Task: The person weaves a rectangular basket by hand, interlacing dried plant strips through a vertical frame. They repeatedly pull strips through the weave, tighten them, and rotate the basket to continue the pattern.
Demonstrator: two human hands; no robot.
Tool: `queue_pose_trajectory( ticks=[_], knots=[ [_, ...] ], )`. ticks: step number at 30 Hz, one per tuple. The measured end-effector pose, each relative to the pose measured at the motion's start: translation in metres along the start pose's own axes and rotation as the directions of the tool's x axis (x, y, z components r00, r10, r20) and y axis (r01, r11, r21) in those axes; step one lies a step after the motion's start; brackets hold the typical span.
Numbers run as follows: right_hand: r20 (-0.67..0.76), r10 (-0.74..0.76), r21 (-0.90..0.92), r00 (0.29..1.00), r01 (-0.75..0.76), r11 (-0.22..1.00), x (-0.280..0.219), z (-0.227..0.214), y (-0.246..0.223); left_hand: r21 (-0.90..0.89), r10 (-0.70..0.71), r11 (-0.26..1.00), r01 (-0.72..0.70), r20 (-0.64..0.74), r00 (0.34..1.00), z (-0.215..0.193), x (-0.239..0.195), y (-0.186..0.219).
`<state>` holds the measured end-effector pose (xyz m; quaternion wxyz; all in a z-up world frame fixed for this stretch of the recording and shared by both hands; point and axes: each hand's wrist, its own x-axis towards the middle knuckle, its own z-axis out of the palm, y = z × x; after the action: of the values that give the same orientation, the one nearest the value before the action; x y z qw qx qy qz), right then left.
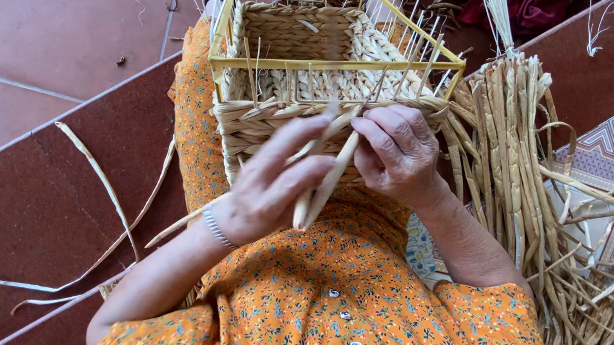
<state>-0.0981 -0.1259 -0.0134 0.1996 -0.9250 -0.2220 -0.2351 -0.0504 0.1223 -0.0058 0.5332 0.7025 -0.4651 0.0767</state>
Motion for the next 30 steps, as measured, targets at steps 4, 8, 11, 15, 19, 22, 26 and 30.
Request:
queue_pose_trajectory(
  ticks=[4, 8, 11, 15, 19, 22, 26, 30],
  knots=[
    [-0.027, 0.020, 0.046, 0.999, -0.019, 0.999, -0.001, 0.000, 0.000, 0.127, -0.004, 0.992, -0.007, 0.084, 0.996, 0.032, 0.001, -0.009],
    [-0.053, 0.025, -0.008, 0.998, -0.025, 1.000, 0.002, 0.005, -0.003, 0.271, -0.040, 0.963, 0.000, 0.144, 0.989, 0.036, -0.002, -0.006],
    [-0.002, 0.047, -0.115, 0.999, -0.047, 0.992, 0.002, 0.005, -0.006, 0.245, -0.036, 0.970, 0.003, 0.130, 0.991, 0.035, -0.003, -0.004],
    [-0.023, 0.029, -0.096, 0.999, -0.031, 0.995, 0.002, 0.003, -0.008, 0.164, -0.063, 0.986, 0.042, 0.131, 0.989, 0.033, 0.000, -0.007],
    [-0.007, 0.045, -0.104, 0.999, -0.046, 0.994, 0.005, 0.001, -0.010, 0.164, -0.064, 0.986, 0.037, 0.160, 0.985, 0.027, 0.007, -0.005],
    [0.019, 0.063, -0.116, 0.998, -0.060, 0.991, 0.007, -0.001, -0.011, 0.139, -0.056, 0.990, 0.025, 0.220, 0.974, 0.016, 0.016, -0.003],
    [0.062, 0.053, -0.137, 0.997, -0.044, 0.990, 0.008, -0.005, -0.011, 0.128, -0.087, 0.990, 0.066, 0.168, 0.982, -0.027, 0.029, -0.005],
    [0.103, 0.033, -0.132, 0.994, -0.019, 0.991, 0.011, -0.007, -0.011, 0.211, -0.143, 0.966, 0.147, -0.034, 0.989, -0.093, 0.056, -0.049]
  ],
)
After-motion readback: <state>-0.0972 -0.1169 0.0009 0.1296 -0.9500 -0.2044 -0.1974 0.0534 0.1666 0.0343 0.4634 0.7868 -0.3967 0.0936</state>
